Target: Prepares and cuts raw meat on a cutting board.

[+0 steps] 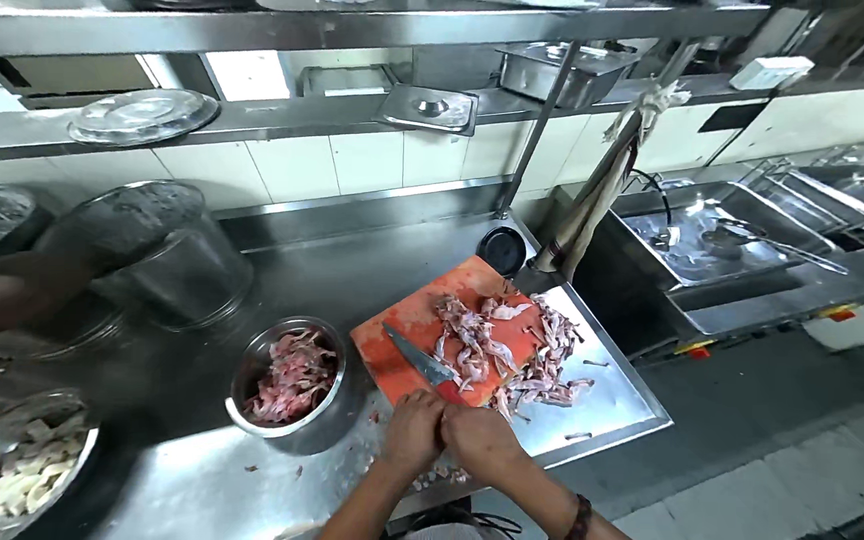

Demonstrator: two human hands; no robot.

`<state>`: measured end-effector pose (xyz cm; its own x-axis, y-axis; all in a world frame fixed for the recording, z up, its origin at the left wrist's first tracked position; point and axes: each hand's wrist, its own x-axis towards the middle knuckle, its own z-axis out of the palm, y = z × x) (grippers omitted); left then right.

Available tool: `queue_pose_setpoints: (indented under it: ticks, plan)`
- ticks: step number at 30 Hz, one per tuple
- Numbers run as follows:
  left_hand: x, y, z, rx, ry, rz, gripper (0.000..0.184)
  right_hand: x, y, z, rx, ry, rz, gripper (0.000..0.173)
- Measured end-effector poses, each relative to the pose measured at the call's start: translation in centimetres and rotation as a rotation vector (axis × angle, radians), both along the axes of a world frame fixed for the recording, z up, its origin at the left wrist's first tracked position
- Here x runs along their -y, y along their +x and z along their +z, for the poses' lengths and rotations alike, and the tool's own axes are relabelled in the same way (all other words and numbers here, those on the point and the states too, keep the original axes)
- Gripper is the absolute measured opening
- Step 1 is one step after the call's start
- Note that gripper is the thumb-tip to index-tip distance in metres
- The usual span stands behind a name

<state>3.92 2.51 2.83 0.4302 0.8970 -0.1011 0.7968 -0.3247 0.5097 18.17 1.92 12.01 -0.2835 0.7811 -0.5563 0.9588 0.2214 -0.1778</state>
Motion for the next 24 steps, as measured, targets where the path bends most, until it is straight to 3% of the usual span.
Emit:
queue_pose_setpoints:
  ticks: [6,9,11,14,17,20,22,24]
  plan:
    - [1.1,0.0,-1.6,0.084,0.222,0.039,0.015,0.8,1.8,-1.2,-0.210,-0.073,-0.115,0.047]
    - [0.7,-3.4,-2.1,-0.068,-0.143,0.287,0.028,1.7,4.1,0.1,-0.412,-0.048,-0.271,0.045]
    - [0.2,-5.9,-2.3,-0.117,-0.196,0.339,0.038,1.5,6.0,0.3,-0.454,-0.035,-0.289,0.043]
    - [-0.5,-6.7,0.2,0.129,-0.146,0.270,0.032,0.7,7.0,-0.8,-0.438,-0.042,-0.180,0.043]
    - [-0.9,-4.7,4.1,0.391,-0.093,0.023,0.052,-0.3,6.4,-0.4,-0.427,-0.058,-0.052,0.043]
    - [0.1,-0.6,6.0,0.379,-0.040,-0.128,0.047,-1.0,6.3,0.2,-0.484,-0.040,0.043,0.041]
    - [0.6,0.9,5.4,0.280,0.007,-0.087,0.026,-1.2,6.1,0.3,-0.522,-0.060,0.087,0.041]
    - [0.9,1.4,4.0,0.253,0.044,-0.055,0.021,-1.1,6.0,-0.1,-0.525,-0.075,0.100,0.042]
